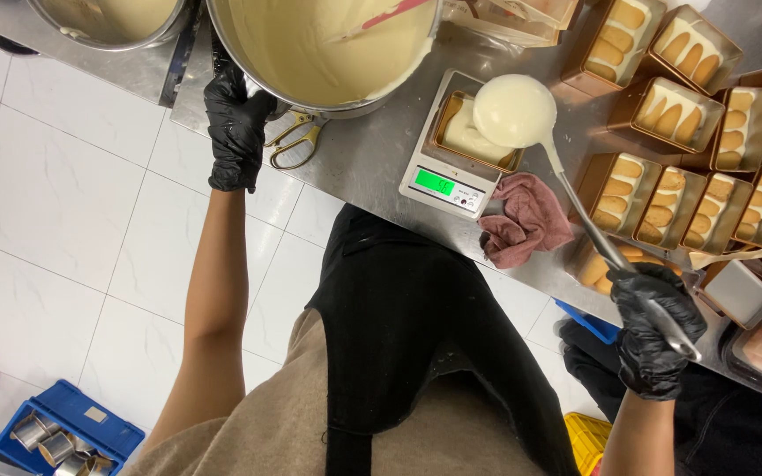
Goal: Dipping ladyfingers in coffee liquid and ladling cream into containers on a digital scale to prepare tiramisu desserts.
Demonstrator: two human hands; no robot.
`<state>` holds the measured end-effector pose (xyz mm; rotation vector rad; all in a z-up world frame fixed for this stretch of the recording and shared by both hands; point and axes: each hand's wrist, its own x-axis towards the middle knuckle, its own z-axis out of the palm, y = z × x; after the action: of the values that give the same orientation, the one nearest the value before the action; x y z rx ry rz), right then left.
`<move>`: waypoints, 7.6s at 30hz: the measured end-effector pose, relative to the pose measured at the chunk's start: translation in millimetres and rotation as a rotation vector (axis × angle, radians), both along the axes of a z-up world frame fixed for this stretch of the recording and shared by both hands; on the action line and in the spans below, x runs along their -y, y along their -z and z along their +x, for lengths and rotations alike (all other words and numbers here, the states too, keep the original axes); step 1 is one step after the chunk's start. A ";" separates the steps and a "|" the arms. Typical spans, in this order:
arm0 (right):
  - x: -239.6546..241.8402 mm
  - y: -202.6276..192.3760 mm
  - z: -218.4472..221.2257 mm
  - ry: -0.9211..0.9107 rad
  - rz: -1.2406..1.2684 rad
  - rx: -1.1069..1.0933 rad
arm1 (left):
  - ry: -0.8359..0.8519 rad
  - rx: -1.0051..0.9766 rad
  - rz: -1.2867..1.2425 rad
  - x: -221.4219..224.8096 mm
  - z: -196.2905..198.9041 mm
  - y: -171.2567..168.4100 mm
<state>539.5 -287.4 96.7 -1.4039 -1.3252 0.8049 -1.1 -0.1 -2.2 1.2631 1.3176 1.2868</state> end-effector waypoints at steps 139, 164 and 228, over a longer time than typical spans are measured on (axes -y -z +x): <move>-112.8 -50.4 -39.1 -0.047 -0.316 0.093 | 0.976 0.266 0.082 56.8 280.0 -18.2; -78.0 -42.9 -49.3 0.068 -0.407 0.018 | 1.028 0.244 0.038 78.6 271.9 -28.2; -171.8 238.5 -49.5 0.635 0.079 -0.145 | 0.630 -0.808 0.459 -104.4 411.4 172.4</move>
<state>490.1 -115.6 -141.8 -1.5459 -0.7186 0.4087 410.4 104.3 -174.6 2.4508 0.9782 0.6333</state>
